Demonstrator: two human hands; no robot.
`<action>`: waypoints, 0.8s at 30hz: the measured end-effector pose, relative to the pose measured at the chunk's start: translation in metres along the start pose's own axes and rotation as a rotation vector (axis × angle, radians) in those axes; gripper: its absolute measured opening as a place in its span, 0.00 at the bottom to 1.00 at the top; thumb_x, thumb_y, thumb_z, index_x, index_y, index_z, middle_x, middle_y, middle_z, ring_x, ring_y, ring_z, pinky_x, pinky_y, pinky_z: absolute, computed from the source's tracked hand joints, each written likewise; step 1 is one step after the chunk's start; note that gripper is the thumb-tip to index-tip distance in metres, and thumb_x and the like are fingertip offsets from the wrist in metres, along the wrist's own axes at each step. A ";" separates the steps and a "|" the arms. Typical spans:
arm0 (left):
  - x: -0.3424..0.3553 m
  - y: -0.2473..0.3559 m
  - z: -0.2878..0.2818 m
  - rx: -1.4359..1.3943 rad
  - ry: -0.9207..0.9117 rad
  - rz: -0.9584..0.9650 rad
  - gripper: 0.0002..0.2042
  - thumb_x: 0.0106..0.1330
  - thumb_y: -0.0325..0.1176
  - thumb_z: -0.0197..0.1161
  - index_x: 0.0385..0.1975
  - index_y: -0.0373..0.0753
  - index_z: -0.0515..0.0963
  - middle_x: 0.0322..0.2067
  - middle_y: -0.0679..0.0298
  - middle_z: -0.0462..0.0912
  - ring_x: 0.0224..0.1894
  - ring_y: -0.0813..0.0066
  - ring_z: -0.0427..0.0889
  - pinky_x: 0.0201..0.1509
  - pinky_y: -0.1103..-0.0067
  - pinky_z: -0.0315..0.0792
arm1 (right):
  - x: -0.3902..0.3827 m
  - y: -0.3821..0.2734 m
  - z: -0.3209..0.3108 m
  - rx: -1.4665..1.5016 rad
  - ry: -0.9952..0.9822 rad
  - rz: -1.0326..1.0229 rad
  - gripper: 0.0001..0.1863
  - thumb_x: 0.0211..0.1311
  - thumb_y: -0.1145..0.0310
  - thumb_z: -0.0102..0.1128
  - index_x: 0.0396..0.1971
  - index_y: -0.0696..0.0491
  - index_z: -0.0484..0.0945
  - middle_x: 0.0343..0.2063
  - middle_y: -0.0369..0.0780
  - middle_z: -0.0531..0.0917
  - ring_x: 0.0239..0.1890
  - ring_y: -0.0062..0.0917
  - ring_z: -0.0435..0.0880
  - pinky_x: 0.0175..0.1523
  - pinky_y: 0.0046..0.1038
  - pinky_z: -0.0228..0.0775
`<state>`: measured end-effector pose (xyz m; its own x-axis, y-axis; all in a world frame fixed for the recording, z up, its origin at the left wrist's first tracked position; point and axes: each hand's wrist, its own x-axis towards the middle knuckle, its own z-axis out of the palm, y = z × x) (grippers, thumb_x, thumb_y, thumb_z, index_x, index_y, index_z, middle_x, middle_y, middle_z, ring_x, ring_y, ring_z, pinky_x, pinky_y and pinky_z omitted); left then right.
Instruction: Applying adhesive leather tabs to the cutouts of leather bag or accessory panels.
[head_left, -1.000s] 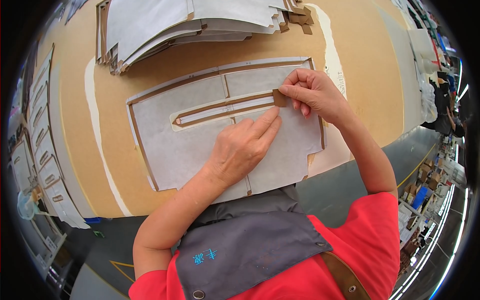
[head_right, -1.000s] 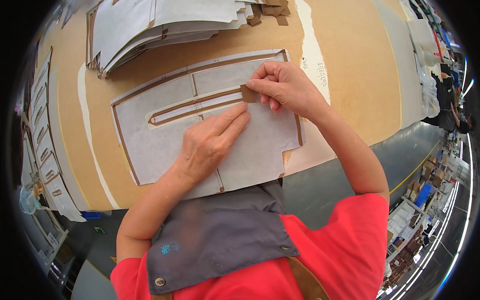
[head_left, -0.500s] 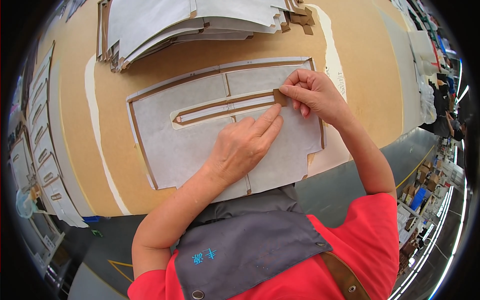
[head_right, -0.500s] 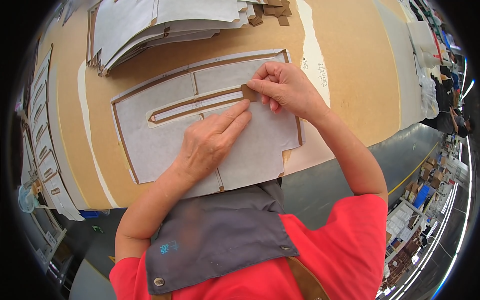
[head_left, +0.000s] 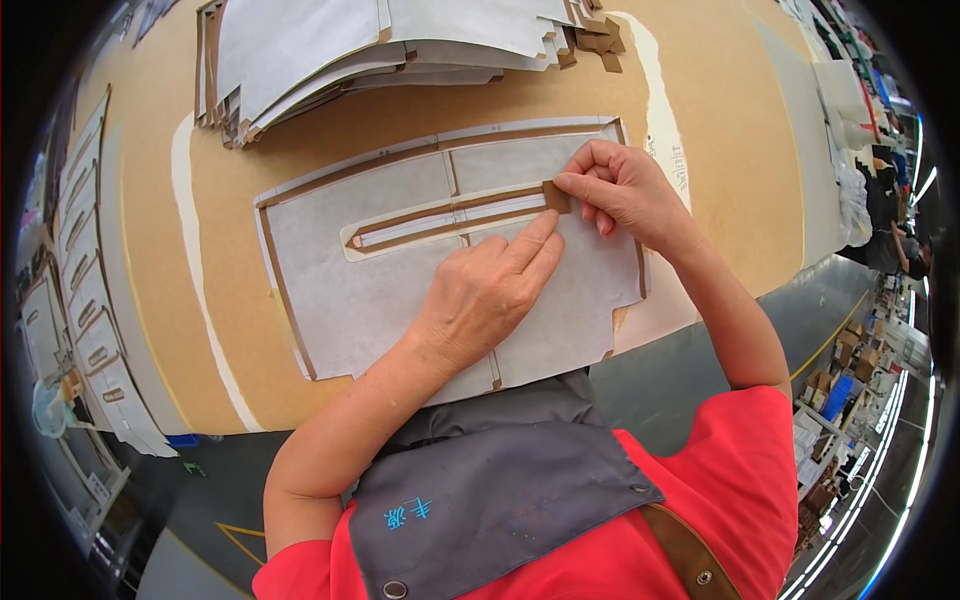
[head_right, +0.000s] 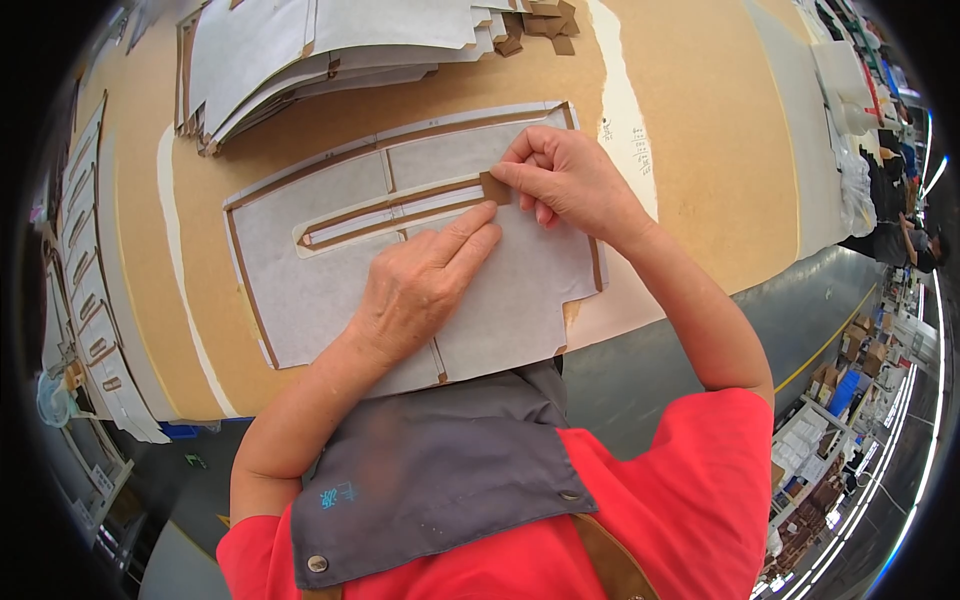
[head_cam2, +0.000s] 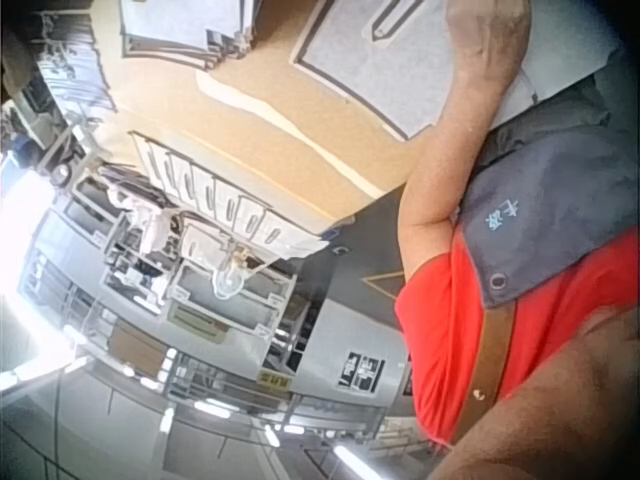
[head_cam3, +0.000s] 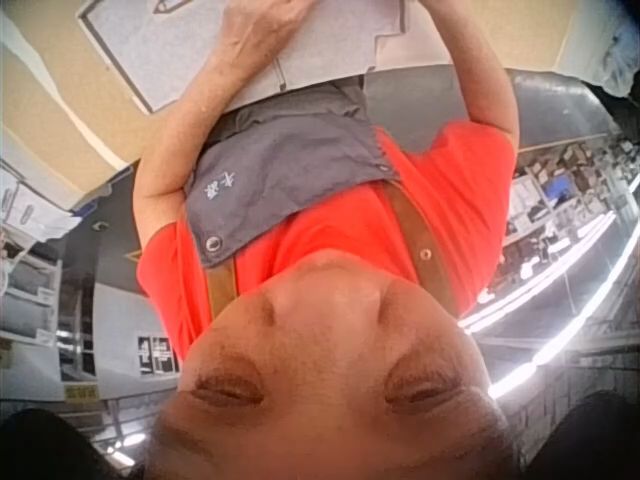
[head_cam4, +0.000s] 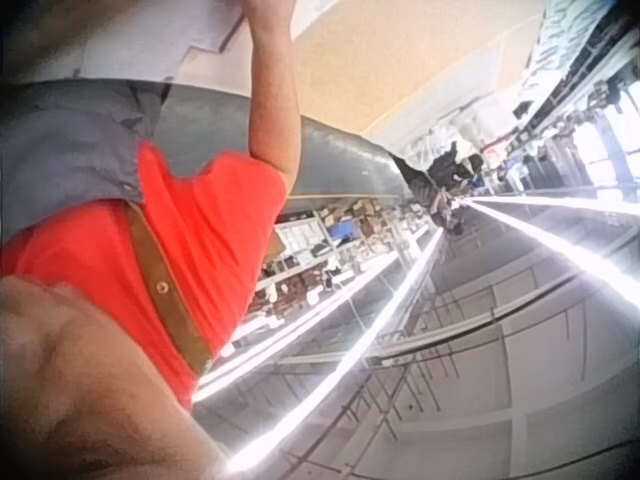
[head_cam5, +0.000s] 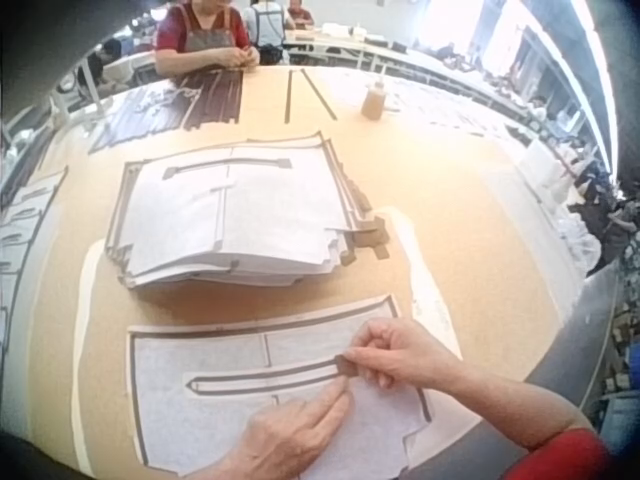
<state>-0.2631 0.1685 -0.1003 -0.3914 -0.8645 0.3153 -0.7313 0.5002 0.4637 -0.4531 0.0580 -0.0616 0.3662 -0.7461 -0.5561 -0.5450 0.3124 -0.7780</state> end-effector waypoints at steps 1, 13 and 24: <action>0.000 0.000 0.000 0.002 0.001 0.000 0.15 0.55 0.26 0.61 0.44 0.39 0.80 0.54 0.65 0.82 0.29 0.77 0.81 0.29 0.80 0.77 | 0.000 -0.001 0.001 -0.002 0.005 -0.003 0.11 0.66 0.62 0.63 0.32 0.56 0.78 0.17 0.32 0.78 0.15 0.11 0.72 0.21 0.16 0.63; -0.003 -0.003 0.004 -0.016 0.053 0.017 0.15 0.55 0.26 0.60 0.44 0.39 0.79 0.54 0.64 0.82 0.31 0.73 0.83 0.31 0.78 0.78 | 0.000 0.001 0.008 -0.054 0.093 -0.046 0.11 0.66 0.64 0.64 0.29 0.54 0.75 0.15 0.31 0.76 0.12 0.09 0.68 0.18 0.15 0.57; 0.000 -0.003 0.006 -0.142 0.166 0.013 0.11 0.62 0.27 0.62 0.45 0.41 0.78 0.49 0.63 0.84 0.29 0.68 0.83 0.31 0.76 0.78 | -0.014 -0.005 0.016 -0.136 0.199 -0.070 0.10 0.66 0.65 0.64 0.34 0.55 0.73 0.16 0.34 0.76 0.17 0.16 0.74 0.23 0.20 0.65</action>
<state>-0.2640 0.1667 -0.1070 -0.2940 -0.8439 0.4488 -0.6359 0.5233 0.5673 -0.4434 0.0765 -0.0548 0.2580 -0.8685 -0.4231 -0.6248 0.1840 -0.7588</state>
